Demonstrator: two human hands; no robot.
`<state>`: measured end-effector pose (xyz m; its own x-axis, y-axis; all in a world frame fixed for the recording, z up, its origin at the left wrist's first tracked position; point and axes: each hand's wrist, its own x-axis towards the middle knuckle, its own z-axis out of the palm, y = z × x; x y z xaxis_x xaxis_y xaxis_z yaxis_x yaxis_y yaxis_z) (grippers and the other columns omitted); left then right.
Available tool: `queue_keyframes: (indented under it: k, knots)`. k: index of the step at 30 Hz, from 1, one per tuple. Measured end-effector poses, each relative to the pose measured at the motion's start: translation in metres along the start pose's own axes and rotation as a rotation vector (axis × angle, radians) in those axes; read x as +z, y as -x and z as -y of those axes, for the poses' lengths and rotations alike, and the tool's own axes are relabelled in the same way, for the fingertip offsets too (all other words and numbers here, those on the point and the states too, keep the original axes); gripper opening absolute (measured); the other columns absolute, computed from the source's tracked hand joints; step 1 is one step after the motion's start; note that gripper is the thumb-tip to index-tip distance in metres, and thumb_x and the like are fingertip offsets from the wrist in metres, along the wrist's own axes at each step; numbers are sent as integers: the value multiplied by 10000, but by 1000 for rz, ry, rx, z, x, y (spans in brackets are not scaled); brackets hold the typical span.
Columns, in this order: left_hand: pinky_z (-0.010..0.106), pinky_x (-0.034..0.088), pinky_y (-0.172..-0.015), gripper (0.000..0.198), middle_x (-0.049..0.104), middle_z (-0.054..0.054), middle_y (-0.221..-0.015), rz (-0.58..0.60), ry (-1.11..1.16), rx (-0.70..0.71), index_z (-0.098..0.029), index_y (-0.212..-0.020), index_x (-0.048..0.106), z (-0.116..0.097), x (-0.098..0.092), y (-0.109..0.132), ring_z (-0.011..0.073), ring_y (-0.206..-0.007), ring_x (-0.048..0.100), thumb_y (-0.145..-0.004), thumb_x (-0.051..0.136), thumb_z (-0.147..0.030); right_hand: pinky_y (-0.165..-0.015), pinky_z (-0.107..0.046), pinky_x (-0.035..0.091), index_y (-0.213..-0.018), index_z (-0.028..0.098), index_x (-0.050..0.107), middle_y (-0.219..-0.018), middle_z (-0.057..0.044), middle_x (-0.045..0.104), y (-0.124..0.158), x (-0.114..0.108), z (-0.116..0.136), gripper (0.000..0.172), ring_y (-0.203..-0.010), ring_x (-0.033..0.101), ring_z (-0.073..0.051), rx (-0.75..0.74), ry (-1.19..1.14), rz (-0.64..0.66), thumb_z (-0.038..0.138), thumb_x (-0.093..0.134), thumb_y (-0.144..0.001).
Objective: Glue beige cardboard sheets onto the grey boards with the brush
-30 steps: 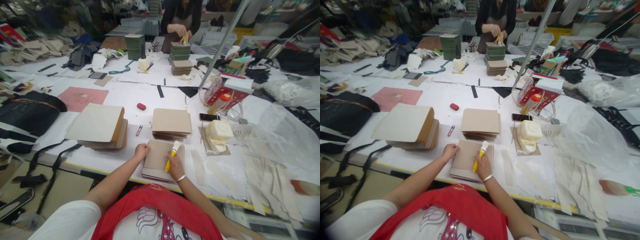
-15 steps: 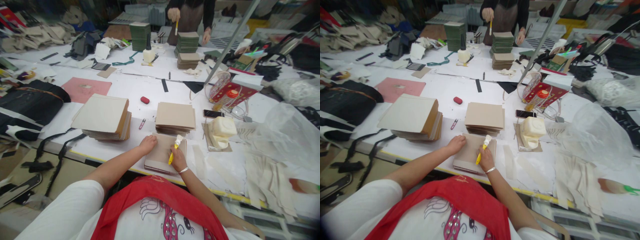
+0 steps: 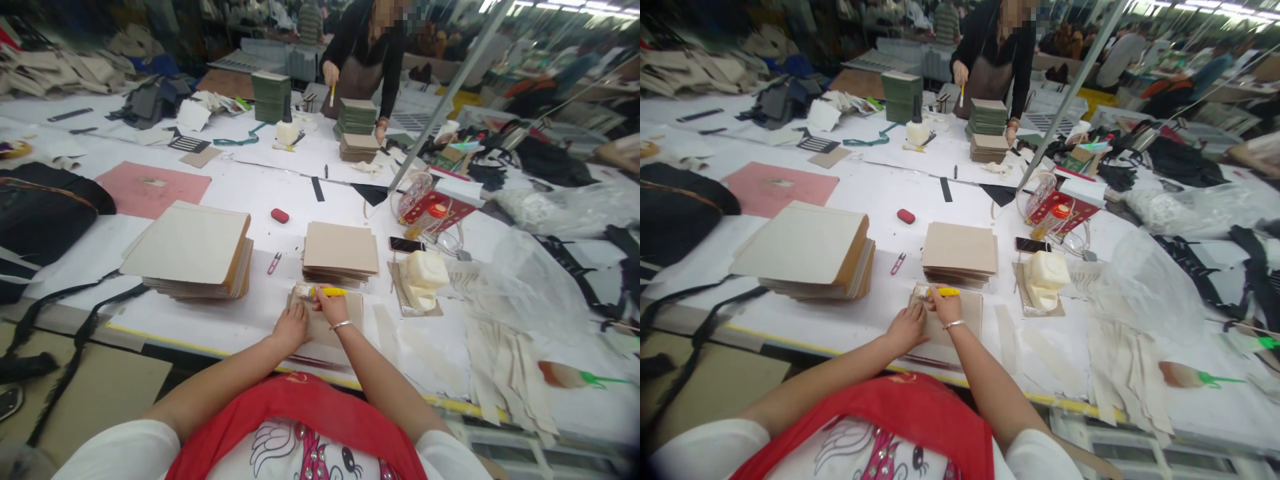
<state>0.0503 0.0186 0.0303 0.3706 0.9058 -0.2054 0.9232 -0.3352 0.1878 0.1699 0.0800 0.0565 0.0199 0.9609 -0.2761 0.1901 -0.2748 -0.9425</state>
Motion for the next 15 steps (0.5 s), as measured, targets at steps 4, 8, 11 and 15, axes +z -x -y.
queue_keyframes:
  k: [4, 8, 11, 15]
  knots:
    - [460, 290, -934, 670, 351, 241, -1306, 3, -1, 2, -66, -1225, 421, 0, -2, -1, 341, -1183, 346, -679, 604, -409, -375, -188, 439, -839, 156, 596, -554, 13, 597, -9, -16, -15, 277, -378, 521, -90, 89, 31, -100, 393, 535, -709]
    - [441, 279, -953, 644, 358, 224, -1308, 11, -2, 12, -84, -1209, 445, 1, -3, 0, 329, -1193, 337, -676, 608, -406, -372, -172, 438, -793, 157, 599, -507, 35, 568, 7, -75, -25, 245, -369, 521, -81, 121, 87, -255, 377, 544, -699]
    - [420, 279, -956, 617, 371, 211, -1303, -10, -19, 17, -92, -1193, 461, 1, -1, 1, 318, -1187, 347, -680, 604, -404, -383, -169, 445, -768, 149, 596, -488, 38, 562, 25, -118, -29, 234, -372, 523, -78, 145, 88, -357, 366, 545, -696]
    - [413, 280, -954, 579, 398, 193, -1286, -28, -46, 32, -108, -1163, 487, -3, 0, 2, 309, -1165, 375, -678, 603, -402, -415, -172, 457, -842, 142, 588, -529, 28, 579, 47, -159, -36, 305, -390, 529, -73, 100, 44, -476, 410, 532, -708]
